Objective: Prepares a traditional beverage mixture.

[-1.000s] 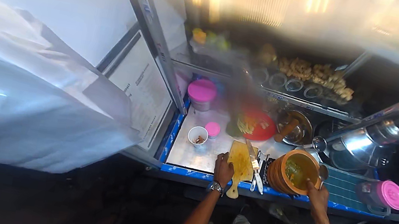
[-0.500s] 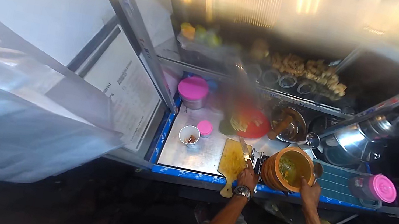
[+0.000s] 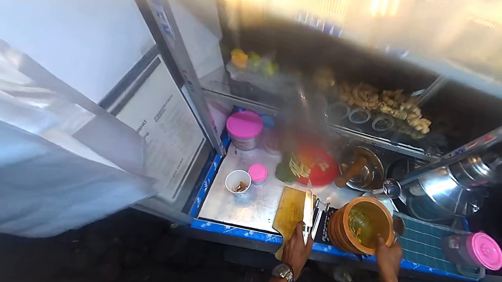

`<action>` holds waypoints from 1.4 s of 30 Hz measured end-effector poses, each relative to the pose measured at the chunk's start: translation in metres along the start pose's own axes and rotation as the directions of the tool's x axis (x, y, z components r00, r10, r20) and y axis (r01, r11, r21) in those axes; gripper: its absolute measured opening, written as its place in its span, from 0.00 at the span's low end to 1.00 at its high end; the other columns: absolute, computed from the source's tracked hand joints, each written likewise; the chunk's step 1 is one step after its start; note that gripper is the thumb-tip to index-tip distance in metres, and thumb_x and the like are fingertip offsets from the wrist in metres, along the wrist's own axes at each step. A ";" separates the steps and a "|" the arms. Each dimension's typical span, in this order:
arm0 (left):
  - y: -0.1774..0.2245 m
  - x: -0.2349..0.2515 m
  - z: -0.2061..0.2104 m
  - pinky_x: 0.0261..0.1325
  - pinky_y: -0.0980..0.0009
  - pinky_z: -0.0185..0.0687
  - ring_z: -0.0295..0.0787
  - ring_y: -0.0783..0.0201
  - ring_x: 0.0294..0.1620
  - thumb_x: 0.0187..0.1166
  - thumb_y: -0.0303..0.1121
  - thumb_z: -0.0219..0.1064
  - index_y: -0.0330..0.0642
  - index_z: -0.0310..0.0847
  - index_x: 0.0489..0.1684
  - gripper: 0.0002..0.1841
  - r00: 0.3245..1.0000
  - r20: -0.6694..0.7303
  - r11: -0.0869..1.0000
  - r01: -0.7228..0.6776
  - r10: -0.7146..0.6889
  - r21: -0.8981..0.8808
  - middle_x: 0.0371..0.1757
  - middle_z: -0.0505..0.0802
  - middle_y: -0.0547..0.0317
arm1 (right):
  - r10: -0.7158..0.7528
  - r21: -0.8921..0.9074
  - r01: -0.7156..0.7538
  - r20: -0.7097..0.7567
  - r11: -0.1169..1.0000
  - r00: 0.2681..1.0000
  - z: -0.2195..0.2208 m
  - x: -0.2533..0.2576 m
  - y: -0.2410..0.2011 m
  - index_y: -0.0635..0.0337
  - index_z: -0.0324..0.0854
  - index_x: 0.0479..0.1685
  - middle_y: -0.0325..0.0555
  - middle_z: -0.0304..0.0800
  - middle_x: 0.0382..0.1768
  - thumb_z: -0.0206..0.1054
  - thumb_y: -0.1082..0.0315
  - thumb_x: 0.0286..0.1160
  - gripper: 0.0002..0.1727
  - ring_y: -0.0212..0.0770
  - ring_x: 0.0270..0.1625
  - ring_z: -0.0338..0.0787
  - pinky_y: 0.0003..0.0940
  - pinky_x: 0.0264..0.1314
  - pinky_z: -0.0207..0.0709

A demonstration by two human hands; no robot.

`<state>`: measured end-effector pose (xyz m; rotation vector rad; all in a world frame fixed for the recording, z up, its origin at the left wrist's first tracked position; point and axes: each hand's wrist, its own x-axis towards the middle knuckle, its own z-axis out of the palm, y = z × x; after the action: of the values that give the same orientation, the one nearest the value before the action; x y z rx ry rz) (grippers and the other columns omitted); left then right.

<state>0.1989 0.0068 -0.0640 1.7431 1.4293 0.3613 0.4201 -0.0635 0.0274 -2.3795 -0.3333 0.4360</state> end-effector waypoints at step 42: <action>-0.061 0.070 -0.114 0.75 0.35 0.67 0.78 0.45 0.78 0.65 0.49 0.79 0.50 0.59 0.92 0.49 0.973 -0.229 0.991 0.000 0.031 0.133 0.86 0.74 0.53 | 0.065 0.178 -0.082 0.101 0.981 0.993 -0.008 -0.008 -0.005 0.69 0.77 0.70 0.64 0.87 0.59 0.69 0.63 0.80 0.24 0.53 0.58 0.88 0.54 0.60 0.79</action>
<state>0.1028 0.1184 -0.0591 1.8677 1.6373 0.5016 0.4149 -0.0675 0.0378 -2.2025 -0.2379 0.5901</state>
